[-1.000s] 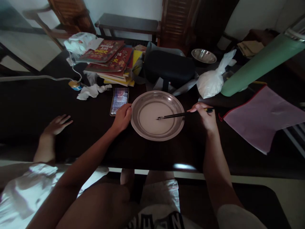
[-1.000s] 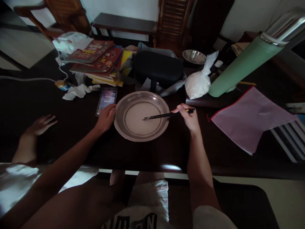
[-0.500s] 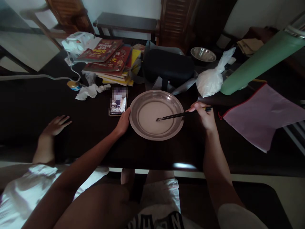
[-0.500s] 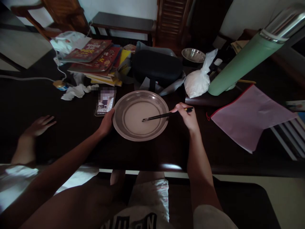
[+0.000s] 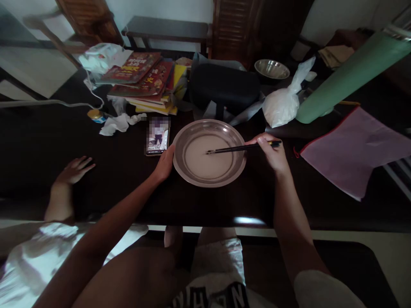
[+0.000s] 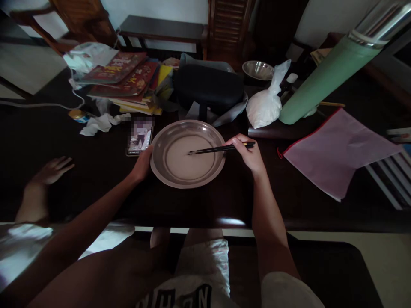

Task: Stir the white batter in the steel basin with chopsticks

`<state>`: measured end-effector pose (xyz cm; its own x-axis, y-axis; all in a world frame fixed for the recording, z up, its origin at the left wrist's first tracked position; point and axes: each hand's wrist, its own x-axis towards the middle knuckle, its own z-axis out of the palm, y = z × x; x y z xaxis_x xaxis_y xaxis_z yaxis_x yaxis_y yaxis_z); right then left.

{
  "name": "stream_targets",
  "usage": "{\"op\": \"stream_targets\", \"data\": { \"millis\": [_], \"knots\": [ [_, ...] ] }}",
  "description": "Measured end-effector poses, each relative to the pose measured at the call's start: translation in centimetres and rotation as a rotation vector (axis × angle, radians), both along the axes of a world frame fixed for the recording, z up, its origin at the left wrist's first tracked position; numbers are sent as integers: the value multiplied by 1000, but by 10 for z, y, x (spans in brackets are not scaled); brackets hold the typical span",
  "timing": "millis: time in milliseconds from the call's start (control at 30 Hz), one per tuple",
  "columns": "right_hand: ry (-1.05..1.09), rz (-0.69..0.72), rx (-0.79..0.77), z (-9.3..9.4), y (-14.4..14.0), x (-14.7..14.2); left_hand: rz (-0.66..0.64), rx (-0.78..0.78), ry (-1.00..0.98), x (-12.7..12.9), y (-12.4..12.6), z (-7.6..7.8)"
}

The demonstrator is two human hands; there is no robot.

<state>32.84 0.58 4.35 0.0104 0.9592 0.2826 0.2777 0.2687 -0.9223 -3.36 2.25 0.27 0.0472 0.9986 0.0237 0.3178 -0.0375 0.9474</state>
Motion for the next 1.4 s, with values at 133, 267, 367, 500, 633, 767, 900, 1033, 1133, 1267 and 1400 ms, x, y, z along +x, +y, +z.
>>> {"op": "stream_targets", "data": {
  "millis": [133, 267, 367, 500, 633, 767, 900, 1033, 1133, 1267, 1400],
  "knots": [
    [69, -115, 20, -1, 1, 2, -26, 29, -22, 1, 0, 0],
    [-10, 39, -14, 0, 0, -1, -26, 37, -33, 1, 0, 1],
    [-9, -32, 26, 1, 0, 0, -28, 26, -43, 1, 0, 1],
    [85, -106, 10, -1, 0, 1, -31, 29, -44, 1, 0, 2],
    [5, 47, -6, 2, -1, -2, -30, 33, -34, 1, 0, 2],
    [30, -79, 59, 3, -1, -1, -36, 32, -26, 1, 0, 3],
    [57, -31, -6, 3, -2, -3, -29, 31, -12, 2, -1, 6],
    [-17, 10, 22, 3, -1, -3, -4, 3, -12, 3, -2, 8],
    [76, -96, 44, -1, 1, 1, 0, -30, -33, 3, -2, 8],
    [87, -3, -6, -1, 0, -1, -4, -16, -36, 2, -2, 6],
    [11, 7, 27, 2, -2, -3, -16, 21, -32, 2, -1, 4]
  ]
}}
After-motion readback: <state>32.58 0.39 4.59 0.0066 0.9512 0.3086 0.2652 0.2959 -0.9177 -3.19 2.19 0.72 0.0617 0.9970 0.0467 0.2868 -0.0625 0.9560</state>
